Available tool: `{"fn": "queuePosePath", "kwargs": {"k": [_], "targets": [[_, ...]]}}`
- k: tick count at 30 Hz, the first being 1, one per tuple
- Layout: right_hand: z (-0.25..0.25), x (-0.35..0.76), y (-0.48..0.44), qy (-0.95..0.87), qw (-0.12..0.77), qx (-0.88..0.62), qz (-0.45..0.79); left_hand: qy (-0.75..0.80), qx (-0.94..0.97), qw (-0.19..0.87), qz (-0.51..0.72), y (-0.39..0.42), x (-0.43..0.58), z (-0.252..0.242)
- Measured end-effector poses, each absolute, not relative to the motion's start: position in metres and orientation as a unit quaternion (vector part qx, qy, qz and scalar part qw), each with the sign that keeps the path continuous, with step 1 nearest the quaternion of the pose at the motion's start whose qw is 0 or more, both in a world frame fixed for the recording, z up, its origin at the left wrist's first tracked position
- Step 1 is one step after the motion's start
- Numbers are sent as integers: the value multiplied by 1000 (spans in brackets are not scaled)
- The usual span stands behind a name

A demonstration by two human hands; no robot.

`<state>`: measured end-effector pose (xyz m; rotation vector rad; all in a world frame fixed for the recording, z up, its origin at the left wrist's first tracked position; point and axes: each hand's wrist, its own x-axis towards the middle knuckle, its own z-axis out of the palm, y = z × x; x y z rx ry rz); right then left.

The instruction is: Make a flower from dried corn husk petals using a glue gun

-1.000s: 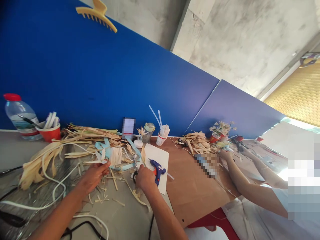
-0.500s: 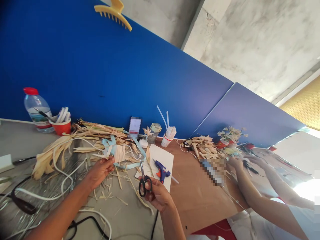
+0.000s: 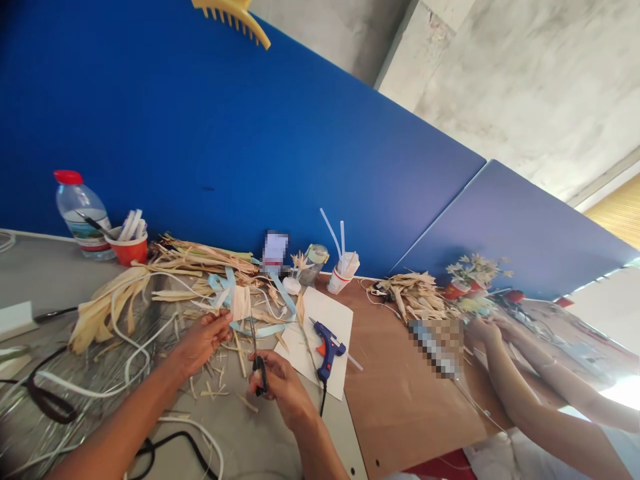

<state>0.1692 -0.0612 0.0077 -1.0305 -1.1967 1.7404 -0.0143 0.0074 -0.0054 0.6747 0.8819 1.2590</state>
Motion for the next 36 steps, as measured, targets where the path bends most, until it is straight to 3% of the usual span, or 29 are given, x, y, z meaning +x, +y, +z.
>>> {"fn": "queuePosePath", "kwargs": {"k": [6,20,36], "targets": [[12,152,-65,-481,352,-423,682,407,300,663,552,5,-11,1],[8,118,-53,-461,431,-425,649,411,330,654,543,2,-6,-1],[-9,118,-48,-479,440,-437,621,459,376,594,543,6,-3,-13]]}}
